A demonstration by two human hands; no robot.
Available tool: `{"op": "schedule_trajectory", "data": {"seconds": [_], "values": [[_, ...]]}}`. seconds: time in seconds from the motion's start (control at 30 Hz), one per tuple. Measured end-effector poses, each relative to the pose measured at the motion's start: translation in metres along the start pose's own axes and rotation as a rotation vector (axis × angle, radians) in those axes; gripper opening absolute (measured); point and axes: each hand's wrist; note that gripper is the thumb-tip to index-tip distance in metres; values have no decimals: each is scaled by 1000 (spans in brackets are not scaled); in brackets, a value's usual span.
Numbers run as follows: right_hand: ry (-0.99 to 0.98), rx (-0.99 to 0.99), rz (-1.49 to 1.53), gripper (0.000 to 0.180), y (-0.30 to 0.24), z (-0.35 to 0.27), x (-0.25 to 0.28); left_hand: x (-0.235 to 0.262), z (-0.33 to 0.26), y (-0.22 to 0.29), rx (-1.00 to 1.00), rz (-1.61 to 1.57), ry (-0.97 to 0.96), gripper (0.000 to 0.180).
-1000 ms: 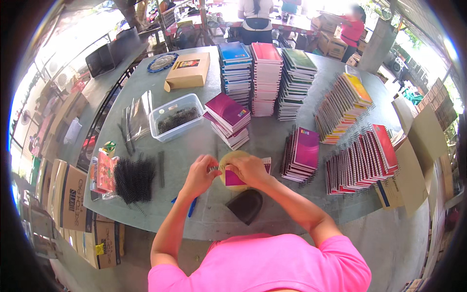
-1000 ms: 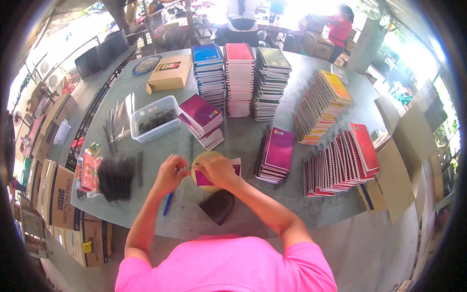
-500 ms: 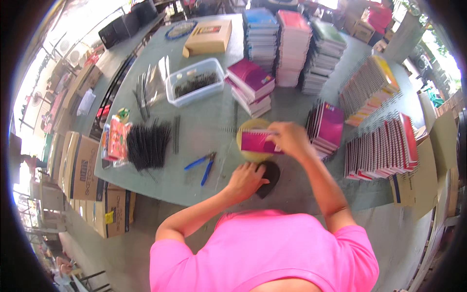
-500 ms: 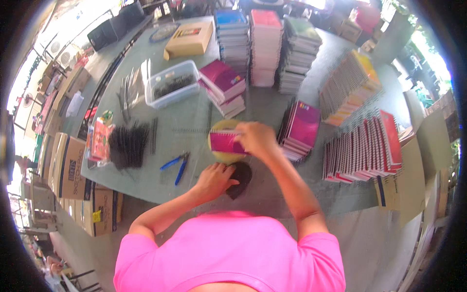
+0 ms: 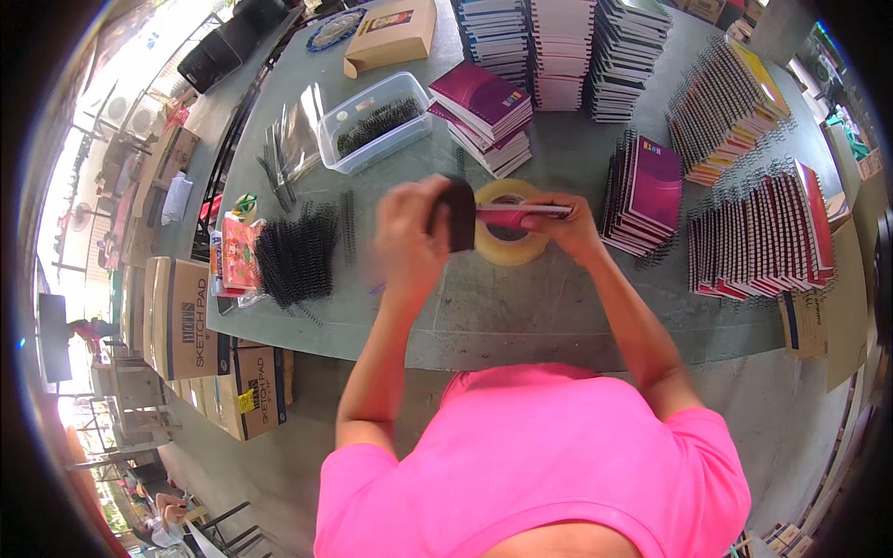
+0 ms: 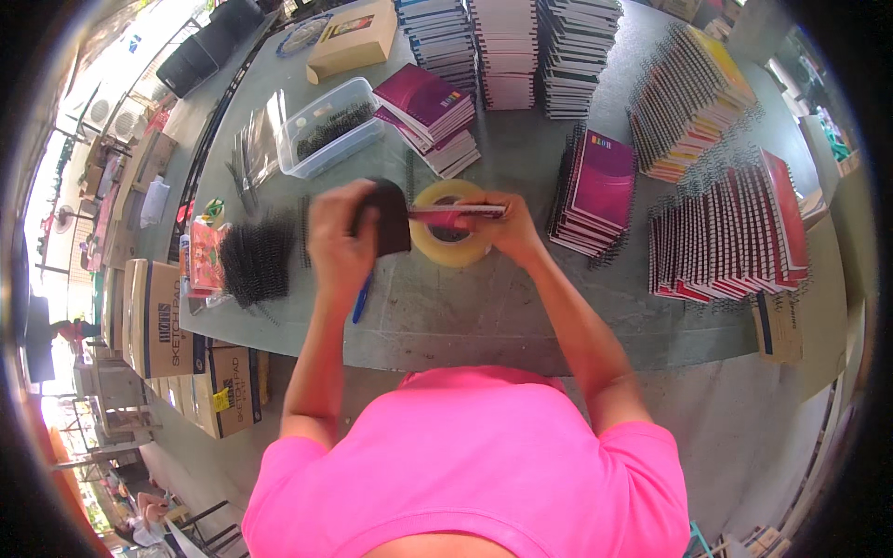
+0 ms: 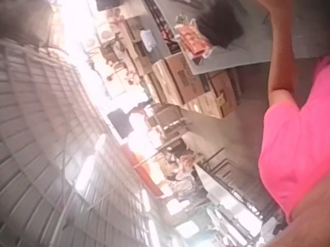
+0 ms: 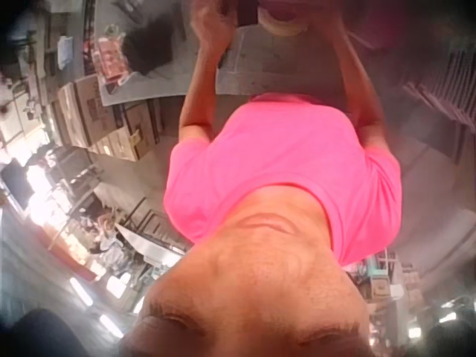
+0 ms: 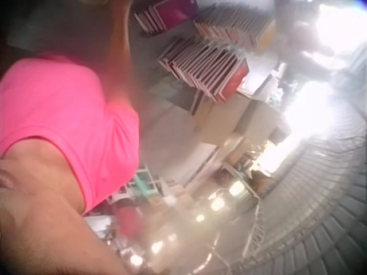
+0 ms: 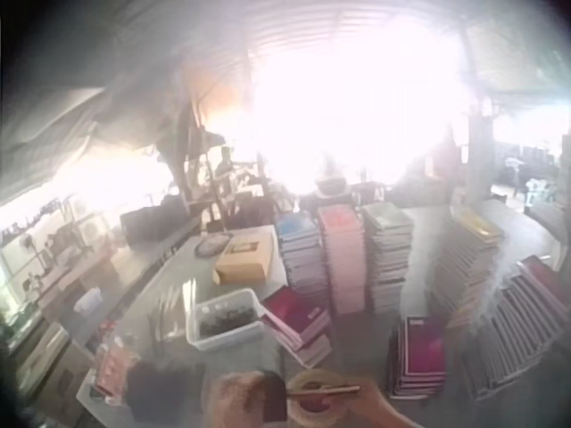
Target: The person assembles spiral notebooks by inserting metal spirals into the punched holes of stacked covers and pages and then trimming the excess wire using pliers.
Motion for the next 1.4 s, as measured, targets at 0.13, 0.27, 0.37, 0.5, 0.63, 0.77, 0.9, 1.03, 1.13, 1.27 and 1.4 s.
{"op": "schedule_trajectory", "data": {"seconds": [0.13,0.27,0.37,0.5,0.63,0.77,0.9,1.03,1.13,1.27,1.4], "values": [[79,30,0,24,4,4,-1,-13,-34,-5,7,-107,-446,25],[83,-1,61,24,11,3,8,-15,1,-5,-45,-97,-7,28],[73,39,45,23,10,5,7,-26,-18,-10,-39,-85,-231,29],[19,97,99,22,2,10,13,-9,16,9,-47,-161,32,30],[-50,32,57,24,5,9,-2,-23,-14,1,-78,-86,-233,27],[-52,9,42,26,6,9,2,-18,4,9,-70,-101,-75,31],[-127,-62,65,31,-4,5,-2,-32,-5,7,-80,-81,-145,32],[-147,-29,-58,38,9,3,8,-29,12,10,-129,-114,-117,31],[-157,5,-137,38,9,6,7,-30,18,16,-125,-133,-66,32],[-114,-4,-206,33,11,6,7,-32,12,23,-76,-188,-178,31],[-101,31,-247,27,44,13,14,-41,13,27,-112,-220,-250,29]]}}
Point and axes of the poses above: each hand's wrist, its own z-axis towards the middle knuckle, its own x-axis out of the back of the hand, y = z × x, and after that the axes turned 6 degrees about y, right-handed
